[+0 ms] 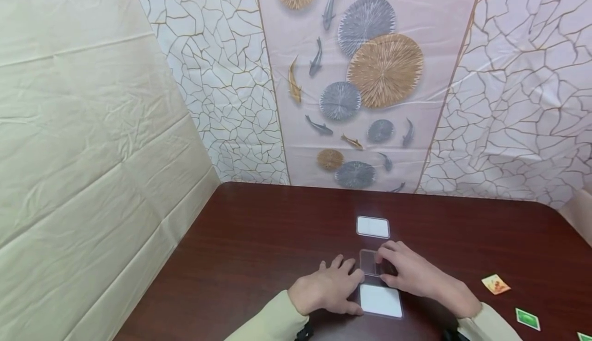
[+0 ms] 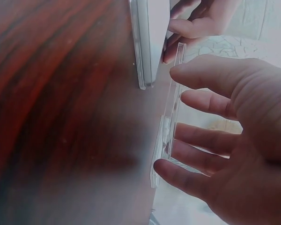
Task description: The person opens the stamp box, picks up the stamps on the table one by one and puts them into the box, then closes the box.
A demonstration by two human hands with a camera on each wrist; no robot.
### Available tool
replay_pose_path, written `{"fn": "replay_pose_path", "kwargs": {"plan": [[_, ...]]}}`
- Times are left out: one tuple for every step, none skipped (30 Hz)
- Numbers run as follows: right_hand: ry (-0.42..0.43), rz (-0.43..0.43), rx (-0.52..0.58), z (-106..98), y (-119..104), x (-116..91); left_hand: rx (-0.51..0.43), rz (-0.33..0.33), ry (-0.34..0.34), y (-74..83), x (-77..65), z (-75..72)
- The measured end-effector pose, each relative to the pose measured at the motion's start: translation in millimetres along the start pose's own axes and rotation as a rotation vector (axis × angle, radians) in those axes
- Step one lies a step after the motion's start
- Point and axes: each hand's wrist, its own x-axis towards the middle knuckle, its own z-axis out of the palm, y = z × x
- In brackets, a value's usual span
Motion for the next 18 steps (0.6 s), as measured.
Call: {"fn": "replay_pose_path", "kwargs": {"plan": [[-0.004,0.002,0.001,0.6,0.1,0.4,0.001,-0.001,-0.001,-0.1,-0.1,0.0],[-0.009,0.006,0.002,1.2,0.1,0.9,0.000,-0.002,-0.001,-0.1,-0.2,0.0],[-0.014,0.008,0.004,1.7,0.2,1.2,0.000,-0.002,-0.001,-0.2,-0.4,0.0],[-0.021,0.014,0.005,2.3,0.4,1.6,0.000,-0.003,0.000,-0.1,-0.5,-0.1],[-0.027,0.019,0.007,2.7,0.5,1.9,0.001,-0.004,0.001,-0.1,-0.6,-0.2],[-0.033,0.022,0.010,3.0,0.6,2.2,0.003,-0.004,0.002,-0.1,-0.6,-0.2],[-0.037,0.026,0.011,3.3,0.7,2.4,0.004,-0.005,0.003,0.0,-0.6,-0.1],[-0.040,0.029,0.013,3.6,0.7,2.5,0.003,-0.005,0.003,-0.1,-0.6,0.1],[-0.042,0.032,0.014,3.7,0.5,2.6,0.005,-0.005,0.005,-0.1,-0.6,0.3],[-0.045,0.035,0.015,3.8,0.2,2.6,0.006,-0.006,0.006,-0.3,-0.5,0.6],[-0.047,0.036,0.016,3.9,-0.1,2.6,0.006,-0.006,0.007,-0.3,-0.5,0.8],[-0.048,0.039,0.016,3.9,-0.4,2.7,0.007,-0.005,0.009,-0.4,-0.5,1.1],[-0.049,0.041,0.016,4.0,-0.7,2.7,0.007,-0.005,0.011,-0.5,-0.4,1.4],[-0.051,0.042,0.015,4.2,-0.9,2.6,0.006,-0.005,0.013,-0.5,-0.4,1.6],[-0.053,0.044,0.012,4.4,-1.1,2.6,0.007,-0.005,0.014,-0.6,-0.3,1.8],[-0.052,0.044,0.010,4.5,-1.3,2.5,0.006,-0.004,0.016,-0.6,-0.2,1.9],[-0.051,0.043,0.006,4.8,-1.2,2.5,0.004,-0.003,0.016,-0.5,-0.1,2.0],[-0.052,0.043,0.003,5.0,-1.1,2.5,0.004,-0.002,0.016,-0.5,0.1,2.1]]}}
